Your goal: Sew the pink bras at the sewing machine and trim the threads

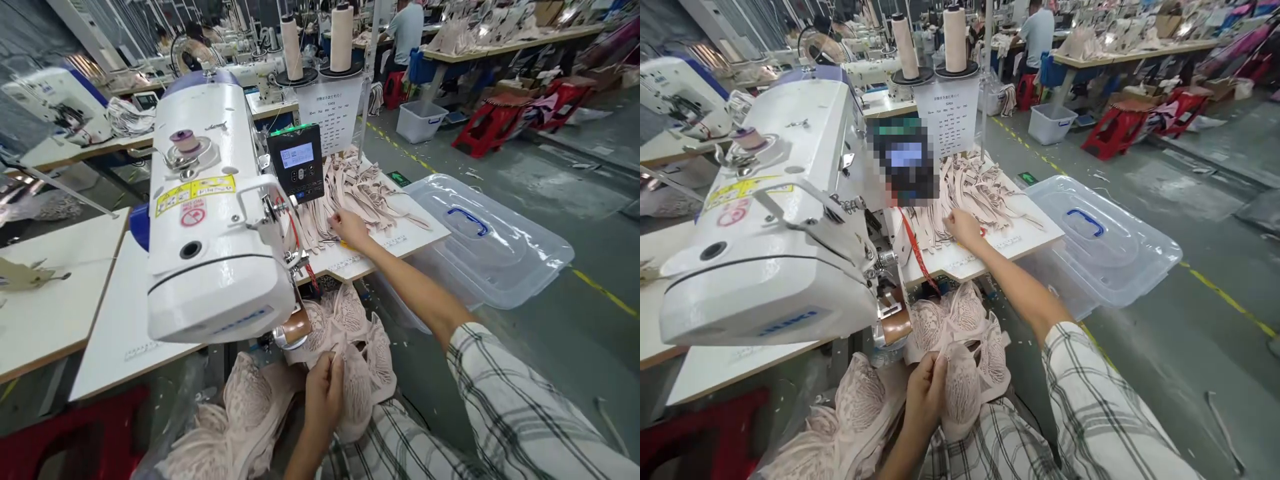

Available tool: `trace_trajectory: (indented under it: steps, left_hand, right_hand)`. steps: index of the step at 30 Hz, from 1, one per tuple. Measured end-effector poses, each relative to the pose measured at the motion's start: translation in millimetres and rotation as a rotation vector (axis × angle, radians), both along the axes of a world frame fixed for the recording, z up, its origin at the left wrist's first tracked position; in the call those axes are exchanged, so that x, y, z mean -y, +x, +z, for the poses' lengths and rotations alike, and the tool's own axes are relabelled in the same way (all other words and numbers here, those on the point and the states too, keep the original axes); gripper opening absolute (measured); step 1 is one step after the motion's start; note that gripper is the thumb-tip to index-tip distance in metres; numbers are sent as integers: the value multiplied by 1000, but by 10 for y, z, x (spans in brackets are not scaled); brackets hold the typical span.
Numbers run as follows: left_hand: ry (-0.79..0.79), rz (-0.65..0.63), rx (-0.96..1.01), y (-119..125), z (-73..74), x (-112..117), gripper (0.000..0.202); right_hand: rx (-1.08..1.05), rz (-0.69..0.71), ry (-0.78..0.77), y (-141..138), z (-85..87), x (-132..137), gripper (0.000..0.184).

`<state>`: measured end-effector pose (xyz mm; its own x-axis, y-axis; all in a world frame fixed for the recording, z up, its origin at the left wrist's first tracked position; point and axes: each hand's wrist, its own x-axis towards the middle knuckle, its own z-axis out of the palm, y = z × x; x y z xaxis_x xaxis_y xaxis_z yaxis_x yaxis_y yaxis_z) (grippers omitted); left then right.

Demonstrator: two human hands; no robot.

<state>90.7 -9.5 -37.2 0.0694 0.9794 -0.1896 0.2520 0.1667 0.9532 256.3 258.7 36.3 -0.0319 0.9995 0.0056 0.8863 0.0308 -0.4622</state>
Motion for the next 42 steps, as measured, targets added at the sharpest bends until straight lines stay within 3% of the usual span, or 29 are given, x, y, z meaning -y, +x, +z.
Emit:
trace_trajectory:
  steps: [3,6,9,13,17,20,22,24,27,31,33,35,37,39,42]
  left_hand:
    - [84,62,-70,4,40,36,52]
    - [122,47,-80,-32,56,52,48]
    - [144,54,-103,-96,48,71,42]
    - [172,77,-226,-163,81,58,27]
    - [414,-86,-342,-179,292,-53,31]
    - [634,-102,-423,-236,542,-139,31]
    - [596,-47,-448,-294,677,-162,27]
    - [503,-47,-421,-333,743,-157,23]
    - [433,-78,-376,-314,726,-131,24]
    - [399,-111,-280,-240,671,-142,34]
    - [477,-112,-283,-258,676,-184,27]
    - [616,-83,-417,-327,686,-238,25]
    - [704,-21,-631,-418,686,-285,28]
    - [691,50,-797,-498,679,-313,31]
    - [581,87,-813,-580,676,-319,31]
  right_hand:
    - [-17,84,-14,-274,-63,-74,33]
    - [-48,169,-81,-439,-189,-38,23]
    - [-136,194,-133,-438,-233,-60,8]
    - [-368,213,-205,-283,-149,42,17]
    - [-659,291,-330,-135,-88,583,21]
    - [-1132,432,-676,-102,-84,1153,31]
    - [-1370,472,-825,-138,-87,1497,34]
    - [-1408,445,-788,-206,-98,1751,32]
    - [-1332,331,-697,-290,-149,1933,29]
    - [-1312,204,-736,-276,-249,1892,40]
    - [-1312,148,-623,-246,-266,1788,41]
    - [-1284,103,-489,-234,-247,1650,38]
    - [-1233,130,-469,-250,-201,1504,37]
    - [-1156,227,-528,-287,-147,1379,34]
    - [-1021,342,-529,-359,-75,1261,24]
